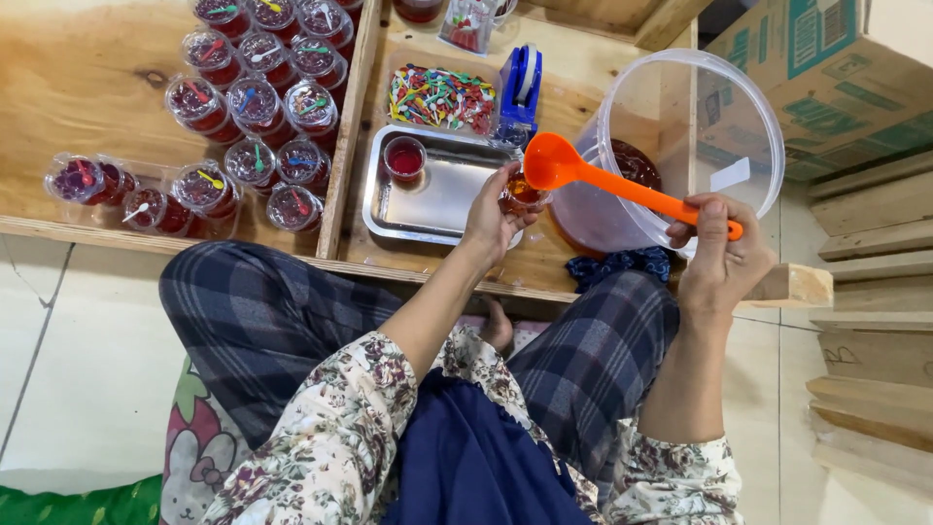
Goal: The person fills small plastic cups with a red liquid from a large transparent bucket using an orange ladle and places lids on the filled cups.
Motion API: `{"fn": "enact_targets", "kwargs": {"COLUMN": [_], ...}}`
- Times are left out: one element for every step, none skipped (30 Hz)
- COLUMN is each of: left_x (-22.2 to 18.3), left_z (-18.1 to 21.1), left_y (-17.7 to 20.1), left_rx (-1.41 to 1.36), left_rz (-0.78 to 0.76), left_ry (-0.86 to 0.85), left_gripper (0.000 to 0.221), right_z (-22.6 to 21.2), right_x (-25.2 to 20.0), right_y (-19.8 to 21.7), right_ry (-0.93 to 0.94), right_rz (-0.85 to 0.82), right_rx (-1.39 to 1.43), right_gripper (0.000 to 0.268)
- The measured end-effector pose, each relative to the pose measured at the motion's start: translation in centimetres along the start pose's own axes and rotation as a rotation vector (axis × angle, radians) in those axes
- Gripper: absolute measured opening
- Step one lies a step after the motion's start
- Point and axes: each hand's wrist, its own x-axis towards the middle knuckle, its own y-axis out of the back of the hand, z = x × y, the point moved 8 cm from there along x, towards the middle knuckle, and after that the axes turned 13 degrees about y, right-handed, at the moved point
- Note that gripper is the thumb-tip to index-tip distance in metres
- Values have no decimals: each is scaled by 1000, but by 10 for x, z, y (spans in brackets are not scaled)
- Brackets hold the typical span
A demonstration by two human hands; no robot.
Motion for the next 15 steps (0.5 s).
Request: {"fn": "enact_targets", "kwargs": {"left_x": [0, 0, 0, 0, -1, -1, 4, 9, 14, 14, 14, 15, 15, 16, 17], "left_z": [0, -1, -1, -1, -1, -1, -4, -6, -9, -9, -9, -9, -10, -11, -11], "left_y": [0, 0, -1, -1, -1, -1, 1, 6, 11, 11, 12, 12, 13, 14, 15], "left_rx": [-1, 9, 19, 19, 24, 28, 28, 43, 56, 55, 60, 66, 66, 60, 54], "left_rz": [1, -3, -8, -7, 0, 7, 7, 37, 68, 70, 63, 57, 57, 58, 58], "left_ry": [-1, -1, 1, 1, 6, 11, 12, 13, 13, 12, 9, 7, 8, 12, 16], "left_gripper": [46, 46, 45, 45, 46, 46, 46, 46, 46, 46, 46, 46, 46, 46, 46], "right_z": [0, -2, -3, -6, -13, -19, -15, -21, -26, -27, -30, -32, -32, -36, -40], "right_x": [-2, -3, -5, -6, -6, -7, -6, -5, -6, -6, -7, -9, -9, -11, -12], "right_y": [-1, -2, -4, -5, -8, -11, -12, -11, -13, -12, -15, -17, -18, -21, -25], "right_ry": [0, 20, 39, 38, 80, 122, 122, 242, 363, 363, 395, 427, 426, 471, 517], "right_rz": [-1, -16, -30, -31, -61, -91, -91, -85, -83, -84, -116, -149, -150, -176, -202], "right_rx": [1, 9, 17, 17, -11, -38, -39, -112, -183, -182, -201, -220, -221, -213, -205], "right_gripper": [26, 24, 23, 23, 24, 26, 26, 25, 25, 25, 25, 25, 25, 23, 21]}}
